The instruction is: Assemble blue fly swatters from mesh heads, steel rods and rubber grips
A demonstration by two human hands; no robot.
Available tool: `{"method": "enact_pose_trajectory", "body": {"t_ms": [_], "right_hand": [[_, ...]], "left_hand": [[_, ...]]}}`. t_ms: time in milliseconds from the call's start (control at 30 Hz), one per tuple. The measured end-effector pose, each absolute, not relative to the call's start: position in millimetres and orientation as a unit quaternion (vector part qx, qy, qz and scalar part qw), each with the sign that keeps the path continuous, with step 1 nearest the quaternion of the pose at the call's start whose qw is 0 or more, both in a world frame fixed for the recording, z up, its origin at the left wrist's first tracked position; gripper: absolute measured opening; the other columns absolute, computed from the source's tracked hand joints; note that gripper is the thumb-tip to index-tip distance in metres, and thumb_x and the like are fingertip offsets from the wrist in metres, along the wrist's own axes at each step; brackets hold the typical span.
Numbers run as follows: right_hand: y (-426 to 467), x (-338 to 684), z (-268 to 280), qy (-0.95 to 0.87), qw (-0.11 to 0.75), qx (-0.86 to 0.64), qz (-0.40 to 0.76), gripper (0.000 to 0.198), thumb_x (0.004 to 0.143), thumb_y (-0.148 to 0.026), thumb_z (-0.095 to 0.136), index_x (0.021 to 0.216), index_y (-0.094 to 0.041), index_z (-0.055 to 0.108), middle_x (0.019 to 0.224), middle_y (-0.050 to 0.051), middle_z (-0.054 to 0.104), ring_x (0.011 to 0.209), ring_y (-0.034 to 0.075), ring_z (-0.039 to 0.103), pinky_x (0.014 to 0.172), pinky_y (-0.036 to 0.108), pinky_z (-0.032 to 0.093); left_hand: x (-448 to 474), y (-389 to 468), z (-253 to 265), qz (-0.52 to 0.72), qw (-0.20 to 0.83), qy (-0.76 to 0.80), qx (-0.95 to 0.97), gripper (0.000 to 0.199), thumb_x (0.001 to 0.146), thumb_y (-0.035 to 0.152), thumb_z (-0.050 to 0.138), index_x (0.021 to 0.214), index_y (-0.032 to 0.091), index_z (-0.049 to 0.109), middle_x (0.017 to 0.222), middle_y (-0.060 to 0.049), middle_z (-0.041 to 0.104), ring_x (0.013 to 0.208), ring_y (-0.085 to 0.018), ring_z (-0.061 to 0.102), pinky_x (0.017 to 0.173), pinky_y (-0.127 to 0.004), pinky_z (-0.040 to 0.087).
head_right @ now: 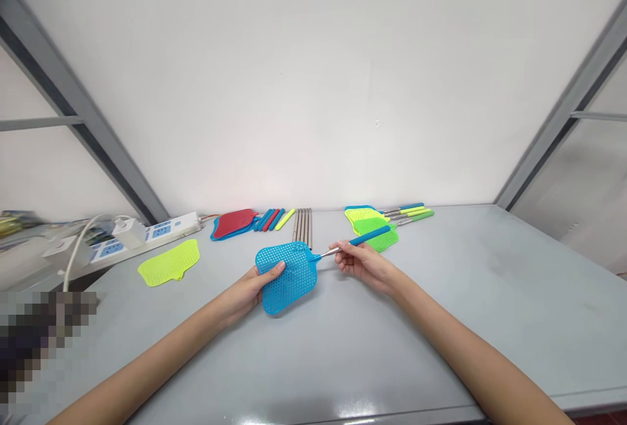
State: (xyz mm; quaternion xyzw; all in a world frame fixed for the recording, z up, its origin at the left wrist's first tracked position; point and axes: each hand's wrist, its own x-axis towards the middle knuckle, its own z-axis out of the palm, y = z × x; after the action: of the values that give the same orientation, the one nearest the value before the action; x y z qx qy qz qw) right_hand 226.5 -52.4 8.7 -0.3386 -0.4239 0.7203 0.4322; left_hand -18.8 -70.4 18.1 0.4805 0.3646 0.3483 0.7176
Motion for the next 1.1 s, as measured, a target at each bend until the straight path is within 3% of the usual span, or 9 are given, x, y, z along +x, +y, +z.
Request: {"method": "enact_pose_trajectory", "body": {"t_ms": [267, 533, 633, 767, 900, 1100], "right_hand": [[-57.6, 217.5, 3.9, -0.418, 0.429, -0.328, 0.730, 0.020, 0.076, -0.033, 0.060, 0.086, -0.016, 0.064, 0.067, 0.001, 0.057, 0.058, 0.008, 0.052, 0.057, 0.020, 0.043], [-63.8, 209.3, 7.5, -0.467, 0.405, -0.367, 0.696, 0.026, 0.068, -0.035, 0.067, 0.086, -0.017, 0.060, 0.063, -0.001, 0.056, 0.052, 0.008, 0.049, 0.052, 0.021, 0.039], [-63.6, 206.5, 4.9, -0.481, 0.407, -0.384, 0.675, 0.027, 0.068, -0.039, 0.066, 0.078, -0.015, 0.059, 0.063, 0.000, 0.056, 0.052, 0.008, 0.048, 0.051, 0.021, 0.037], [-54.4, 214.7, 4.4, -0.475, 0.434, -0.404, 0.650, 0.034, 0.070, -0.046, 0.060, 0.062, -0.013, 0.055, 0.060, 0.001, 0.053, 0.052, 0.008, 0.047, 0.051, 0.021, 0.037], [-35.1, 245.8, 10.0, -0.462, 0.463, -0.450, 0.607, 0.036, 0.067, -0.046, 0.063, 0.056, -0.014, 0.051, 0.056, -0.001, 0.048, 0.051, 0.007, 0.045, 0.051, 0.021, 0.038], [-9.5, 318.0, 4.0, -0.424, 0.466, -0.590, 0.506, 0.031, 0.069, -0.043, 0.062, 0.061, -0.016, 0.051, 0.052, -0.002, 0.047, 0.043, 0.007, 0.044, 0.041, 0.020, 0.036]], "left_hand": [[-17.0, -69.8, 14.7, 0.350, 0.700, 0.364, 0.505, 0.045, 0.076, 0.039, 0.057, 0.116, 0.017, 0.051, 0.118, -0.009, 0.056, 0.110, -0.024, 0.050, 0.094, -0.037, 0.039], [-14.8, -70.3, 15.9, 0.346, 0.698, 0.356, 0.516, 0.046, 0.077, 0.038, 0.055, 0.118, 0.018, 0.050, 0.119, -0.009, 0.055, 0.104, -0.023, 0.054, 0.093, -0.036, 0.039], [-13.6, -69.5, 16.3, 0.337, 0.692, 0.350, 0.534, 0.040, 0.078, 0.039, 0.054, 0.111, 0.017, 0.055, 0.113, -0.008, 0.059, 0.099, -0.021, 0.056, 0.090, -0.034, 0.040], [-15.5, -65.8, 13.7, 0.292, 0.667, 0.368, 0.579, 0.035, 0.079, 0.044, 0.049, 0.084, 0.012, 0.064, 0.089, -0.008, 0.067, 0.078, -0.017, 0.060, 0.079, -0.030, 0.043], [-18.1, -62.6, 10.2, 0.282, 0.649, 0.384, 0.593, 0.035, 0.080, 0.044, 0.048, 0.091, 0.014, 0.062, 0.089, -0.008, 0.065, 0.067, -0.015, 0.060, 0.075, -0.029, 0.044], [-19.0, -62.1, 9.5, 0.271, 0.642, 0.392, 0.601, 0.036, 0.081, 0.043, 0.046, 0.091, 0.013, 0.062, 0.089, -0.008, 0.064, 0.066, -0.014, 0.060, 0.076, -0.030, 0.043]]}}
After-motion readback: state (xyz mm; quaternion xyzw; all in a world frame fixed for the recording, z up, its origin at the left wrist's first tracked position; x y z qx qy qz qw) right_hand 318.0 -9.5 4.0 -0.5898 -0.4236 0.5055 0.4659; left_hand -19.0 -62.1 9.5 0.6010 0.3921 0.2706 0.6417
